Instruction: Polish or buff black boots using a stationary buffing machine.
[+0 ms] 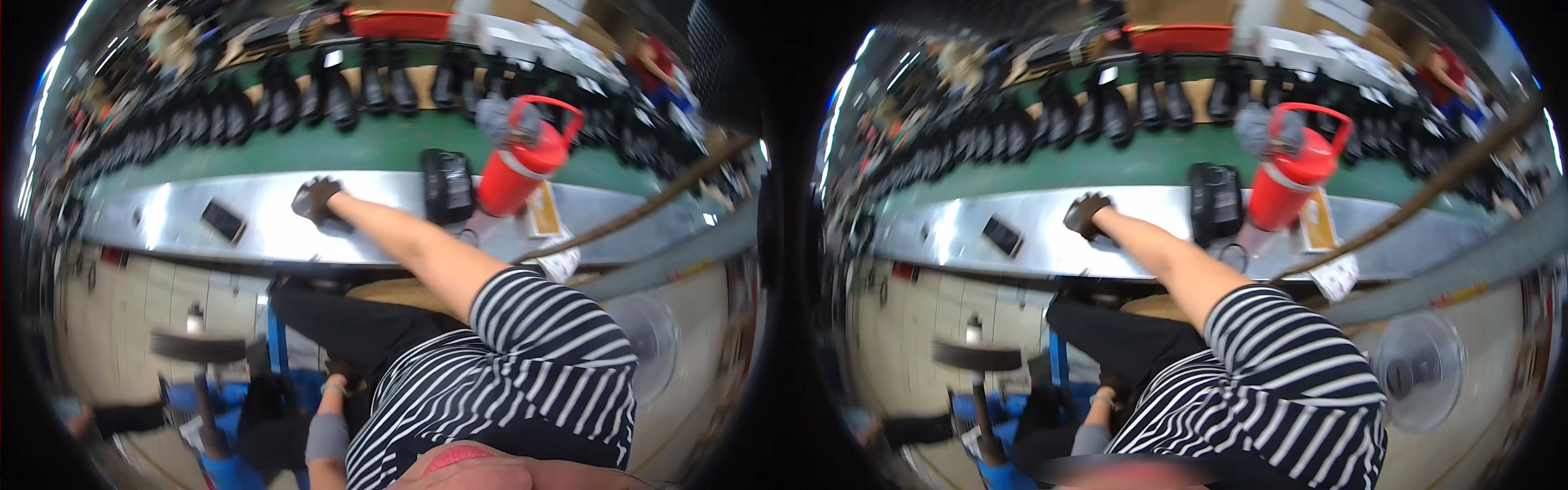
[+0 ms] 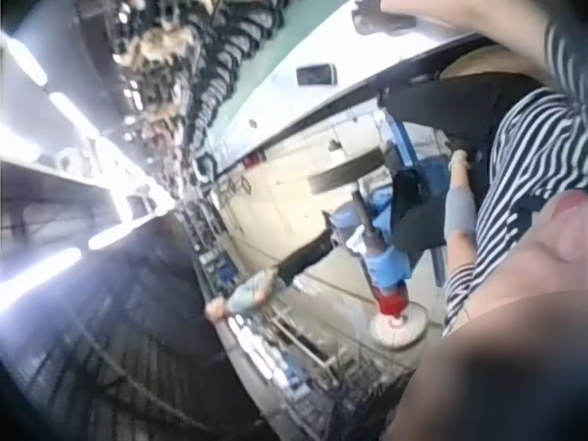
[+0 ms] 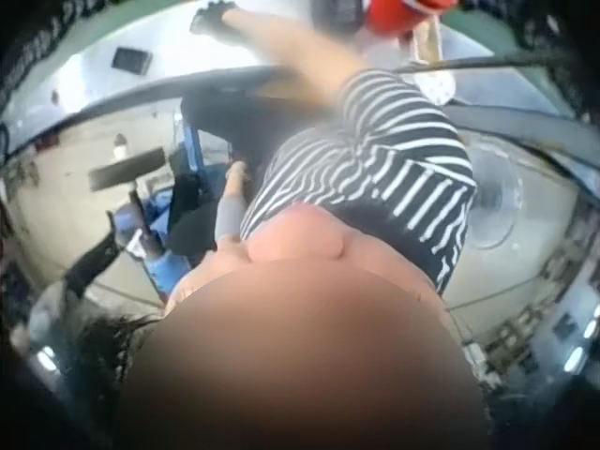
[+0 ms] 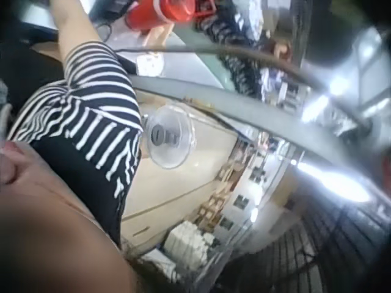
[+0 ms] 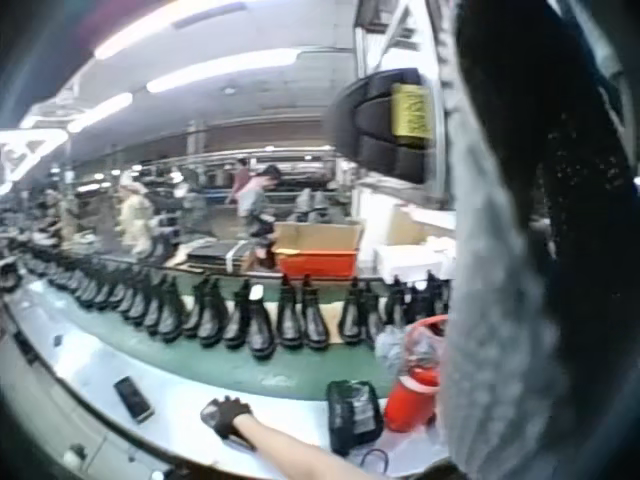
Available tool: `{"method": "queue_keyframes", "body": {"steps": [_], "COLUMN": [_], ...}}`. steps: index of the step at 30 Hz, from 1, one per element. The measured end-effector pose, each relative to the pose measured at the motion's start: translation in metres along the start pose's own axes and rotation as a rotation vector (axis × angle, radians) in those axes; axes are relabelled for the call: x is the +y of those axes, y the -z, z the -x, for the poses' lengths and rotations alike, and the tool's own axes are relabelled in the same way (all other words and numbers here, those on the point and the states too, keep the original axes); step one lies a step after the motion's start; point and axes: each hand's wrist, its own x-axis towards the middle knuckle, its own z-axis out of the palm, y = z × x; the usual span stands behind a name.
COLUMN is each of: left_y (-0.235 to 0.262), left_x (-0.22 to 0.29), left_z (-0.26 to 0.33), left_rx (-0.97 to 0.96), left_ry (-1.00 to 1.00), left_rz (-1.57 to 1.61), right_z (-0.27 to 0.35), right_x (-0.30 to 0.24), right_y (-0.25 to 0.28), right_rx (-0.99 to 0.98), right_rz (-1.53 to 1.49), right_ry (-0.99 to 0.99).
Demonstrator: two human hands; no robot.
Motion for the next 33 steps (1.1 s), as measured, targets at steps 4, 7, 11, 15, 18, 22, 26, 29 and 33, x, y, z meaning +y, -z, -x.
{"method": "queue_keyframes", "body": {"steps": [4, 7, 11, 15, 18, 22, 26, 29, 33], "left_y": [-0.023, 0.029, 0.035, 0.055, 0.047, 0.054, 0.039, 0.035, 0.054], "left_x": [0.007, 0.037, 0.041, 0.049, 0.053, 0.053, 0.046, 0.044, 0.050], "left_z": [0.040, 0.093, 0.114, 0.134, 0.142, 0.161, 0.137, 0.143, 0.141], "left_rx": [0.179, 0.283, 0.283, 0.335, 0.337, 0.320, 0.495, 0.365, 0.274], "left_ry": [0.053, 0.058, 0.149, 0.120, 0.123, 0.166, 0.132, 0.182, 0.159], "left_rz": [0.220, 0.321, 0.306, 0.480, 0.623, 0.751, 0.735, 0.765, 0.788], "right_z": [-0.024, -0.037, -0.049, -0.063, -0.048, -0.032, -0.050, -0.033, -0.011], "right_x": [0.004, 0.028, 0.025, 0.055, 0.041, 0.031, 0.043, 0.016, 0.034], "right_y": [-0.008, -0.014, -0.015, -0.015, -0.013, -0.013, 0.000, -0.003, 0.015], "right_rx": [-0.052, -0.134, 0.003, 0.041, -0.035, -0.010, 0.014, -0.012, -0.057], "right_rz": [-0.067, -0.139, -0.092, -0.071, -0.129, -0.162, -0.044, -0.079, -0.271], "right_ry": [0.107, 0.139, 0.242, 0.244, 0.223, 0.208, 0.251, 0.222, 0.170]}}
